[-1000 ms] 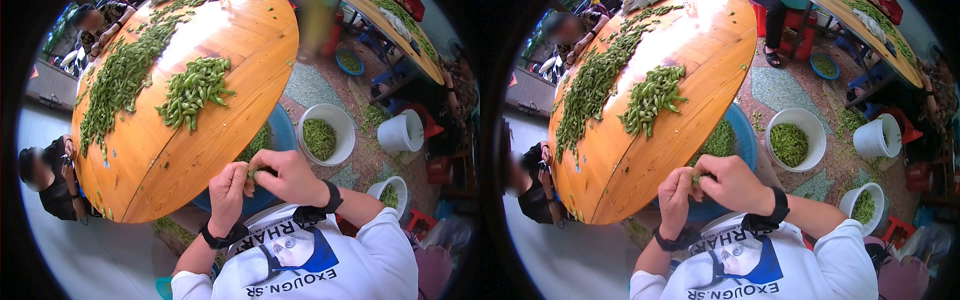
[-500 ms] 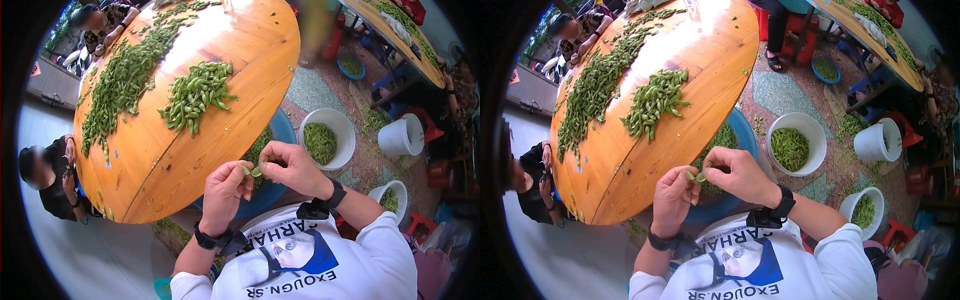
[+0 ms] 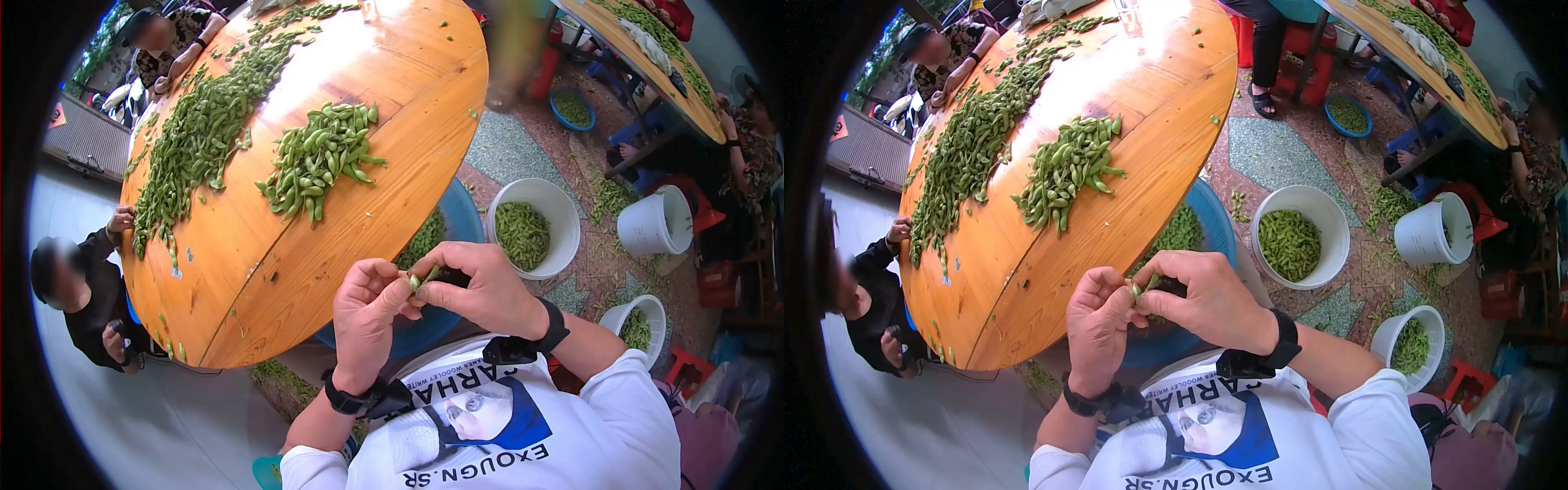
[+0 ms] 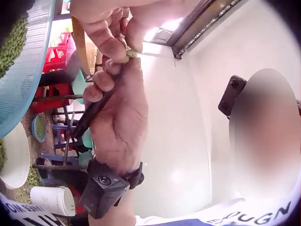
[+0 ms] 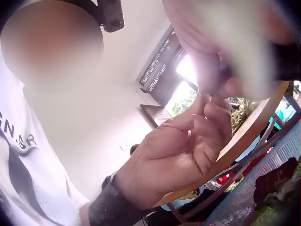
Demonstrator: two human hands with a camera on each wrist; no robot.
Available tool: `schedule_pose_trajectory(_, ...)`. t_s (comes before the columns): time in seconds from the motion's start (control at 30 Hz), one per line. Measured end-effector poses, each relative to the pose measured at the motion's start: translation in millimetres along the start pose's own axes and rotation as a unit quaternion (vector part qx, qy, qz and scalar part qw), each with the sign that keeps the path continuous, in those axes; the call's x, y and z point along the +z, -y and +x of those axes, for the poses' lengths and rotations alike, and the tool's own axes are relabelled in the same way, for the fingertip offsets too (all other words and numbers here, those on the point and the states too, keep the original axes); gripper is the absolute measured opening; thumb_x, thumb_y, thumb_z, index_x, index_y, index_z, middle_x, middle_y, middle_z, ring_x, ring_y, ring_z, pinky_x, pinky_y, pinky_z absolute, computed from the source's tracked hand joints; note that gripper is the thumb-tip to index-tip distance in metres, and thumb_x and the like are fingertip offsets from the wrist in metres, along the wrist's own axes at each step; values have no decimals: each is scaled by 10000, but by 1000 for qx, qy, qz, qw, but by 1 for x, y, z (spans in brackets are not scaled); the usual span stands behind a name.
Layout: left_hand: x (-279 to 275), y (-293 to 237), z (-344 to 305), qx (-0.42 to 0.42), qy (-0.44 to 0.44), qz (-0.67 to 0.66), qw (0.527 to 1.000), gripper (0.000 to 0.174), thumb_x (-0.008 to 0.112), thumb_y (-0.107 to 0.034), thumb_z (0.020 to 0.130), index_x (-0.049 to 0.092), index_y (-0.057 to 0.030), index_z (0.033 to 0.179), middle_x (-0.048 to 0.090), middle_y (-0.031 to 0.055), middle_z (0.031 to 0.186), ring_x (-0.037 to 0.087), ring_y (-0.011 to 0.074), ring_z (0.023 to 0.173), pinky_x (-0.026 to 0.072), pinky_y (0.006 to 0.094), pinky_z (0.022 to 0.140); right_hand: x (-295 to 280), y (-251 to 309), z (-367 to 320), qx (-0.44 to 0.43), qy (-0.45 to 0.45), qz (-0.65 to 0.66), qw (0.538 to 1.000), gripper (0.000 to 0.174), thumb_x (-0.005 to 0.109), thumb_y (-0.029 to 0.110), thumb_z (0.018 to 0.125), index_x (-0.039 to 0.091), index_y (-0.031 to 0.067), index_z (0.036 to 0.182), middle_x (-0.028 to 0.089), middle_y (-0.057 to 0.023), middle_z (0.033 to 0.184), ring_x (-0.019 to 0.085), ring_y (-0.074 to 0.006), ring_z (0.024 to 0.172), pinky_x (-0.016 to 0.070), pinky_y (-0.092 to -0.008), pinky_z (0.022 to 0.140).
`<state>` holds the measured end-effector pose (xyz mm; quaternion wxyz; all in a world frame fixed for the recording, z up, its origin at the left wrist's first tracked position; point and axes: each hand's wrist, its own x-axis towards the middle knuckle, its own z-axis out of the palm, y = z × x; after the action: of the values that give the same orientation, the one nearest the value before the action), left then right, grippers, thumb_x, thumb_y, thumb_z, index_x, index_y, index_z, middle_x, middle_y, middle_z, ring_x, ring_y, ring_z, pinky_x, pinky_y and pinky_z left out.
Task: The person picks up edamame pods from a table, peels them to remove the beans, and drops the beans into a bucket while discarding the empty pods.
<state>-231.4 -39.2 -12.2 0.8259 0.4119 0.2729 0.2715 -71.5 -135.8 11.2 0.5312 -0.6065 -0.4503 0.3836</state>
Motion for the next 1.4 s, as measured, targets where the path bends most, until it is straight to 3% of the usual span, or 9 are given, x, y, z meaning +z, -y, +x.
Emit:
schedule_pose_trajectory(0.13, 5, -4, -3, 1, -25, 57, 998, 183, 663, -37, 934, 583, 23, 1088, 679, 86, 931, 674, 124, 751, 576, 247, 662, 3, -8, 2, -130, -44, -84, 987, 150, 709, 87, 811, 666, 7, 931, 646, -139, 793, 659, -274, 707, 516, -349, 629)
schedule_pose_trajectory(0.33, 5, -4, -4, -11, -6, 84, 996, 185, 642, -44, 950, 612, 37, 1113, 697, 93, 941, 689, 132, 776, 576, 239, 693, 4, -14, 3, -151, -54, -131, 978, 133, 684, 83, 812, 655, 6, 917, 644, -148, 796, 651, -279, 690, 511, -346, 616)
schedule_pose_trajectory(0.47, 3, -7, -3, -32, 15, 57, 998, 186, 626, -68, 966, 617, 36, 1119, 699, 100, 958, 693, 142, 799, 578, 244, 700, -4, -9, 0, -91, -55, -74, 992, 131, 670, 94, 817, 650, 9, 915, 647, -138, 762, 645, -246, 640, 502, -333, 588)
schedule_pose_trajectory(0.53, 7, -9, -3, -33, 3, 62, 998, 189, 619, -73, 971, 613, 37, 1124, 695, 94, 951, 690, 142, 796, 578, 245, 695, -14, -3, -3, 24, -58, -76, 995, 130, 661, 105, 821, 647, 14, 913, 645, -123, 713, 632, -218, 589, 492, -326, 559)
schedule_pose_trajectory(0.77, 9, 0, 2, -60, 22, 114, 991, 146, 606, -72, 977, 589, 29, 1080, 661, 74, 882, 668, 132, 751, 576, 251, 672, 0, -19, -5, -85, -48, -121, 988, 134, 651, 90, 829, 629, 7, 931, 649, -147, 720, 665, -214, 625, 505, -328, 578)
schedule_pose_trajectory(0.9, 1, -2, 0, -54, 19, 113, 992, 112, 606, -69, 973, 595, 11, 1051, 673, 77, 890, 672, 123, 741, 576, 244, 636, -7, -10, -6, 18, -7, -78, 997, 149, 654, 79, 824, 616, -3, 941, 648, -162, 741, 662, -273, 646, 516, -353, 604)
schedule_pose_trajectory(1.23, -5, 4, -5, -27, 15, 198, 980, 88, 636, 0, 928, 598, 20, 1006, 638, 78, 986, 652, 113, 778, 565, 236, 663, -18, -24, -12, -11, -30, -137, 990, 132, 646, 69, 819, 615, 10, 933, 647, -153, 761, 669, -256, 671, 513, -339, 617)
schedule_pose_trajectory(1.33, -7, 3, -9, 112, 44, 377, 918, 132, 666, 28, 879, 606, 17, 997, 646, 120, 996, 668, 169, 756, 554, 264, 651, -35, -33, -15, -21, -80, -158, 984, 135, 644, 73, 811, 612, 15, 929, 645, -156, 773, 668, -265, 679, 511, -343, 622)
schedule_pose_trajectory(1.4, -2, -9, -13, 209, 100, 539, 810, 182, 681, 48, 847, 638, -7, 1015, 665, 98, 905, 667, 177, 742, 539, 260, 643, -51, -45, -17, -8, -125, -231, 965, 145, 636, 78, 798, 614, 10, 923, 643, -174, 780, 667, -299, 702, 514, -370, 647)
